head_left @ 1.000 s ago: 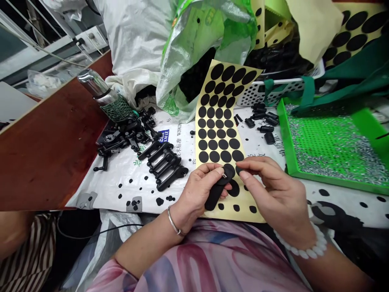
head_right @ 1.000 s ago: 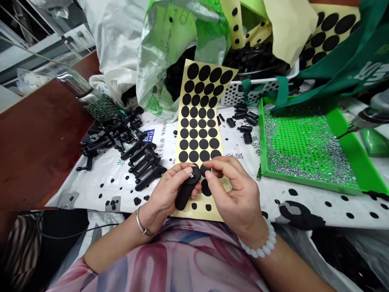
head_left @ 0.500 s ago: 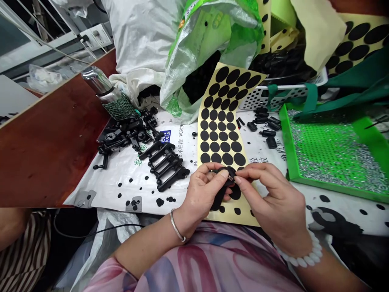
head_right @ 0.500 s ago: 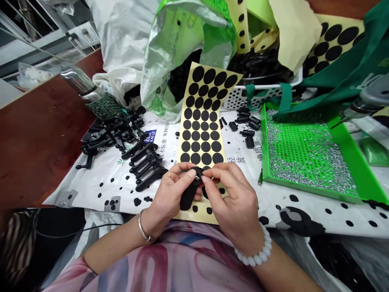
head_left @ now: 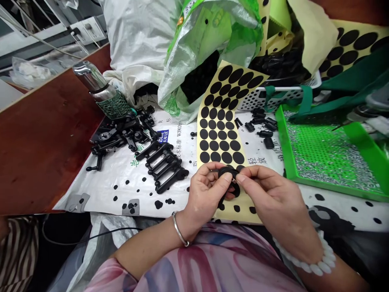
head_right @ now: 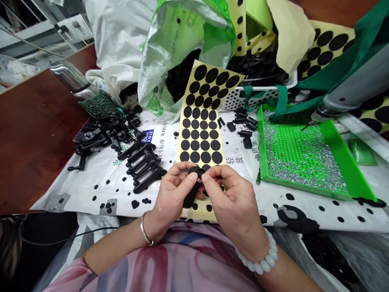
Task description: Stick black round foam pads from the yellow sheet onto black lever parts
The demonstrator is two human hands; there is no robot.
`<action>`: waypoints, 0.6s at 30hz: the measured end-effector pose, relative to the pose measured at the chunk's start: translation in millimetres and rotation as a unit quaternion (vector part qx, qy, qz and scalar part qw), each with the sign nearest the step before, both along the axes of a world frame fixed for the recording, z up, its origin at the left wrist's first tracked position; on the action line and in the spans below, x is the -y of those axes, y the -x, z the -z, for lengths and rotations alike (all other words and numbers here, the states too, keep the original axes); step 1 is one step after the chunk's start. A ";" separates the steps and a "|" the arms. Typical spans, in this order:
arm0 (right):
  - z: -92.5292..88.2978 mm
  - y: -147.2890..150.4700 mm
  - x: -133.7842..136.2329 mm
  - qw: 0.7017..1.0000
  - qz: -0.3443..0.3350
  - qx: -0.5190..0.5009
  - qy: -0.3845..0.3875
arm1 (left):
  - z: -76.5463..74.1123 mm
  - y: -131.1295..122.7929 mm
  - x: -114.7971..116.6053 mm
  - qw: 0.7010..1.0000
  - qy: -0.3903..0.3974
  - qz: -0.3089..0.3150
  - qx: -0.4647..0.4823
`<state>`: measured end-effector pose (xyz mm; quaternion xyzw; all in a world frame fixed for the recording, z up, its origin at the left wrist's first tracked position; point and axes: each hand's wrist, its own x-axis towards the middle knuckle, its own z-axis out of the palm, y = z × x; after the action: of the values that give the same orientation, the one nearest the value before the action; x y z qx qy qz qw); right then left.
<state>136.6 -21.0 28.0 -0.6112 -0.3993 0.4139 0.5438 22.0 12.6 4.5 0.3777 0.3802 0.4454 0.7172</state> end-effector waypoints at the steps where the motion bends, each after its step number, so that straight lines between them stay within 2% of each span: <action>1: -1.3 1.0 0.4 1.000 0.003 -0.027 0.011 | -0.2 -0.1 0.4 1.000 -0.004 0.002 0.005; 6: -5.1 2.7 -0.1 0.997 0.023 -0.068 0.036 | 0.2 0.0 0.5 1.000 -0.008 0.008 0.018; 14: -4.0 1.6 -6.2 0.998 0.044 -0.029 0.047 | 3.3 0.7 0.1 1.000 -0.002 0.007 0.014; 18: -6.7 1.1 -5.3 0.996 0.068 0.026 0.050 | 5.5 -0.1 0.2 1.000 -0.011 0.009 0.014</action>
<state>135.5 -15.7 34.7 -0.6740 -0.3491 0.3797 0.5289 22.1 12.4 -1.1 0.3830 0.3614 0.4483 0.7223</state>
